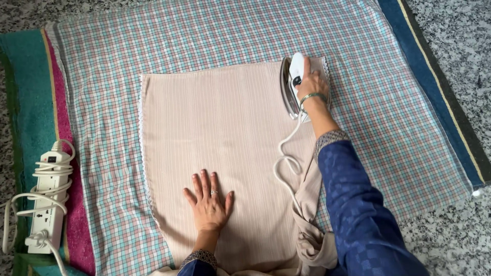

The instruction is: Iron and fold a beige shirt on a flat surface.

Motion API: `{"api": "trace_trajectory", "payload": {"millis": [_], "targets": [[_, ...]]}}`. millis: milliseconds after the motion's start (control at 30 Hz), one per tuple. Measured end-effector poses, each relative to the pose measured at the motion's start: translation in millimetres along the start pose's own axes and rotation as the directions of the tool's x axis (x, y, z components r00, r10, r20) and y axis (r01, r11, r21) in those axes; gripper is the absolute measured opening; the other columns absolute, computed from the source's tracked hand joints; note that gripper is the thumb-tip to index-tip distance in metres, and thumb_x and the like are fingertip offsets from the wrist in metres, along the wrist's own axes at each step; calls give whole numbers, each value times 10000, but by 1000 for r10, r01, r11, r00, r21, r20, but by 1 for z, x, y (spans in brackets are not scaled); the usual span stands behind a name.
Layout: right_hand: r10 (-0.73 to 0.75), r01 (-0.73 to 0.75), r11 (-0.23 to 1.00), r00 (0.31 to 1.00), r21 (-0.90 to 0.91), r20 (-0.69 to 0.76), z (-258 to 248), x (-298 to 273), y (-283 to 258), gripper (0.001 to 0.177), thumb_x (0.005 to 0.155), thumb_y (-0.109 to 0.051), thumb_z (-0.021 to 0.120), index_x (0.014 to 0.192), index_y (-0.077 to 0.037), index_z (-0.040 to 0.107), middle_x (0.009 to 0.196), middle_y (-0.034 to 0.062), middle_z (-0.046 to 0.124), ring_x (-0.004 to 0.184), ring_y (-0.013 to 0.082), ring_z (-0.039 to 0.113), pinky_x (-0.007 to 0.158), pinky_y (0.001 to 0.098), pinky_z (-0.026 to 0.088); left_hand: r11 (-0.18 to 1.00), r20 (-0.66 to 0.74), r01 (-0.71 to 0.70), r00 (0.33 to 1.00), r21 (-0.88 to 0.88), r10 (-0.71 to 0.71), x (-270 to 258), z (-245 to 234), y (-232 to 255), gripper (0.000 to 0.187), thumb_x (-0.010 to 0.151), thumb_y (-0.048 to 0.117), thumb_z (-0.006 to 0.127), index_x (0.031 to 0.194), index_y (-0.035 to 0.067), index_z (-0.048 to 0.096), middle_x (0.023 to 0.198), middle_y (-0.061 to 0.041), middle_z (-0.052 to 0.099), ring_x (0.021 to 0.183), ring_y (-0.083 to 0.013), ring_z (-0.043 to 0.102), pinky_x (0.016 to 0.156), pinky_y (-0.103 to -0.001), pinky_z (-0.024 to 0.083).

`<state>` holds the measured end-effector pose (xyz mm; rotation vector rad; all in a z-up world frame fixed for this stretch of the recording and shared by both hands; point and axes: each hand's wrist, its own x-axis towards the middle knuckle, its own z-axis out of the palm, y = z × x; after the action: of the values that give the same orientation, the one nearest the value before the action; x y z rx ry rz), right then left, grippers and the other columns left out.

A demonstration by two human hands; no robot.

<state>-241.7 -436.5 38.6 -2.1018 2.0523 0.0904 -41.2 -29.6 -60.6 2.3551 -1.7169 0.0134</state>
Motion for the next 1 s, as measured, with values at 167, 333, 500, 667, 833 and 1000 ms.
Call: {"api": "trace_trajectory", "payload": {"millis": [167, 333, 500, 667, 833, 1000], "targets": [[58, -59, 997, 998, -40, -25, 2, 26, 9, 957, 954, -337, 690, 1623, -255, 11, 1386, 277, 537, 1105, 389, 675, 851, 445, 580, 1000, 6, 15, 1000, -7, -15, 0, 1, 1, 811, 958, 655, 253, 1571, 124, 239, 1675, -144, 113, 1548, -354, 47, 1190, -668, 13], [113, -113, 994, 993, 13, -34, 26, 4, 41, 749, 1088, -410, 486, 1656, -222, 37, 1307, 265, 623, 1110, 378, 680, 903, 481, 514, 1000, -9, 0, 1000, -3, 0, 0, 1, 0, 811, 965, 655, 255, 1577, 124, 244, 1673, -148, 117, 1548, -357, 47, 1191, -666, 9], [136, -136, 989, 991, -62, -16, 14, -12, 57, 693, 1135, -377, 387, 1666, -79, 56, 1173, 229, 727, 1006, 344, 728, 840, 448, 569, 1000, -6, 6, 1000, 1, -6, -2, 4, 0, 809, 965, 662, 260, 1575, 131, 245, 1675, -137, 122, 1550, -343, 51, 1200, -658, 1], [126, -138, 987, 982, -81, -138, 6, 34, 65, 706, 1093, -399, 434, 1615, -69, 93, 1128, 259, 699, 956, 371, 717, 790, 454, 571, 1000, -5, 10, 1000, 7, -10, 0, 4, 0, 802, 964, 656, 260, 1574, 136, 246, 1676, -131, 123, 1552, -336, 52, 1202, -655, 4], [51, -65, 992, 991, -110, -122, -3, 33, 100, 709, 1087, -384, 447, 1649, -110, 111, 1143, 270, 705, 1016, 382, 705, 847, 473, 555, 1000, 6, 16, 1000, 11, -16, 0, 4, -1, 793, 965, 650, 263, 1575, 143, 249, 1678, -127, 126, 1557, -330, 56, 1207, -655, 8], [155, -159, 983, 987, -87, -51, -2, -24, 176, 700, 1076, -440, 452, 1656, -219, 129, 1273, 265, 653, 1106, 457, 657, 918, 560, 505, 999, 66, 25, 997, 37, -27, 0, 1, 0, 802, 947, 643, 287, 1574, 146, 245, 1676, -125, 117, 1548, -341, 54, 1200, -651, 8]]}}
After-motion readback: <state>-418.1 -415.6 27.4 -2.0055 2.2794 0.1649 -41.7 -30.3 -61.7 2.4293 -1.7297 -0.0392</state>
